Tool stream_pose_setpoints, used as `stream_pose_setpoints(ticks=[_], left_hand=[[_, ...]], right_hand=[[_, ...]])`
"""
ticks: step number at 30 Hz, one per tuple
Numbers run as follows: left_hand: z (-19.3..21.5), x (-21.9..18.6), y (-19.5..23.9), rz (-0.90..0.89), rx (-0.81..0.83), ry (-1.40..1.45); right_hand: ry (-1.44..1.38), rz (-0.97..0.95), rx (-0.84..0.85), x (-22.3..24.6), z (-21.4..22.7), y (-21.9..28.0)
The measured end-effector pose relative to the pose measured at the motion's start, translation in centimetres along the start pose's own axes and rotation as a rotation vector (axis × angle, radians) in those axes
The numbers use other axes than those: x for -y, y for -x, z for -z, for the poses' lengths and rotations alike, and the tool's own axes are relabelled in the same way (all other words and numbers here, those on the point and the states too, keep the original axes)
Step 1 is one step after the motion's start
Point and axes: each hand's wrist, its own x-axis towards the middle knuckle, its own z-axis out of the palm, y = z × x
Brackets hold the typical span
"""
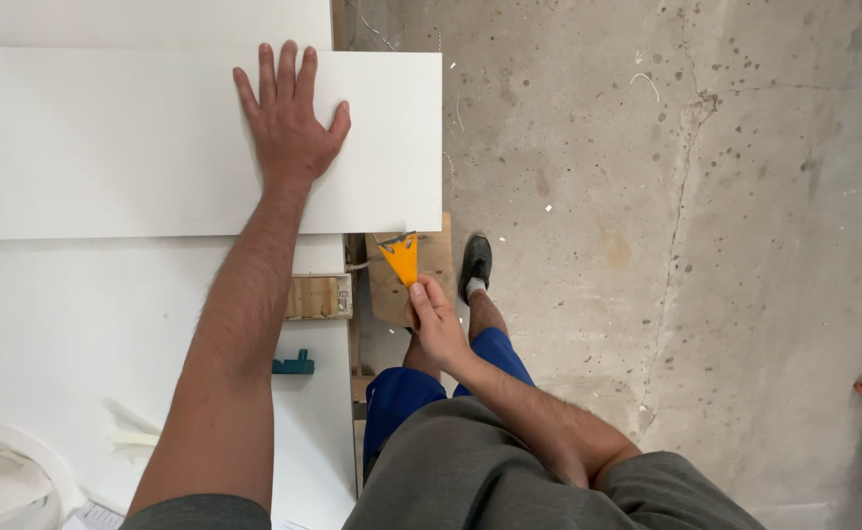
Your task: Apply and finish edge banding on a wooden board using an iron, glue gun, and trimming tools
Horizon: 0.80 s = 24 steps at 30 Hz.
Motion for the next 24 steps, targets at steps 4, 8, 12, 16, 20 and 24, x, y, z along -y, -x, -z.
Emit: stream_pose_setpoints(ticks=[4,8,12,16,20,24], left_hand=[[0.3,-0.2,-0.1,-0.002,0.0,-0.003],[0.5,-0.2,-0.1,0.035,0.053,0.033],[-0.1,0.1,0.0,-0.008,-0.016,0.021],[0.0,0.0,0.0,0.005,0.002,0.011],[-0.1,0.2,0.1,0.014,0.016,0.02],[-0.1,0.1,0.0,0.004,-0.004,-0.003]], right_hand=[[-0.098,-0.019,-0.105,1.3,-1.3,-0.4],[-0.258,-0.023,-0.187,0.1,-1.0,-1.1],[-0.36,-0.066,-0.248,0.0,-0.7,-1.8],[-0.354,-0.088,-0.268,-0.6,-0.5,-1.9],[-0.363,-0.087,-0.258,-0.5,-0.6,-2.2],[-0.363,-0.092,-0.277,1.8,-0.3,-3.8]])
